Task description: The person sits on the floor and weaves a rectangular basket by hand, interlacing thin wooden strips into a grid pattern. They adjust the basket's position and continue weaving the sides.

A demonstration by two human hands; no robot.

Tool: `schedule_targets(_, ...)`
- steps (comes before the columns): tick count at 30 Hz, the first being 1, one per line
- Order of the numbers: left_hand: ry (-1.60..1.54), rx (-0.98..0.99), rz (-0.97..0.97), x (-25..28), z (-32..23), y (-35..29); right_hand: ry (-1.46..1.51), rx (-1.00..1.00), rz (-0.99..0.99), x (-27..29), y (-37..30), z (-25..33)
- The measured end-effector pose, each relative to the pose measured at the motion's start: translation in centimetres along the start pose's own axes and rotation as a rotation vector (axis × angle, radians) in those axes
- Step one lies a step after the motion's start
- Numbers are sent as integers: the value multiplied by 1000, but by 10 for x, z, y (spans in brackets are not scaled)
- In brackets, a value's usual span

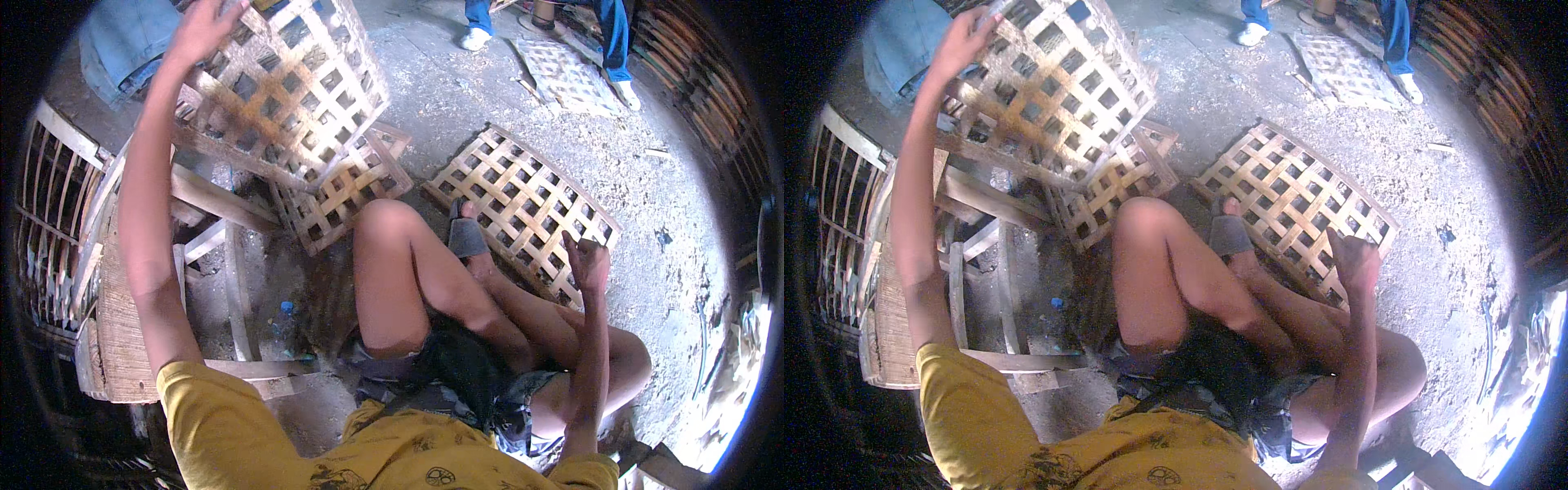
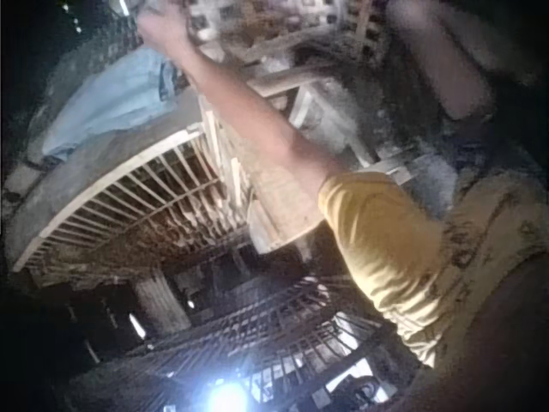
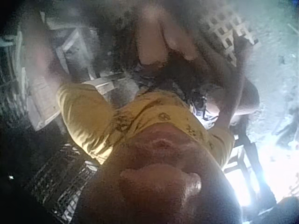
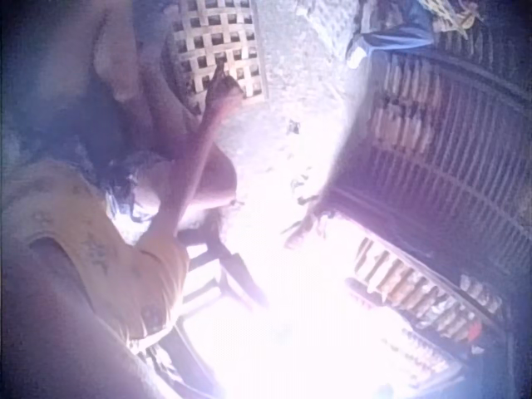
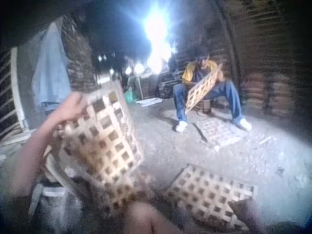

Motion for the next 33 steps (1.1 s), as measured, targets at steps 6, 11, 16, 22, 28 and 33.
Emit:
schedule_targets(6, -161, 60, -207, -1, -61, -32, -45, -30, -3, 3, 0, -11)
schedule_targets(11, -311, 217, -194, 4, -75, -19, -48, -84, 18, 9, -1, -14)
schedule_targets(16, -597, 285, -357, -12, -54, -40, -16, -37, -87, 9, 3, -7)
schedule_targets(22, -1036, 544, -410, -80, -174, -92, 254, -76, -370, 54, 9, -20)
schedule_targets(28, -1246, 547, -268, -129, -289, -145, 406, -75, -499, 100, -1, -25)
schedule_targets(33, -1457, 365, -180, -164, -366, -167, 352, -46, -428, 92, -9, -14)
Point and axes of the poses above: each hand's wrist, its own y-axis towards the middle knuckle, its own x-axis out of the back of the hand, z = x × y, the point moved 10 cm from there along y, towards the middle knuckle, and after that the axes turned 11 degrees about -z, right-handed, at the moved point
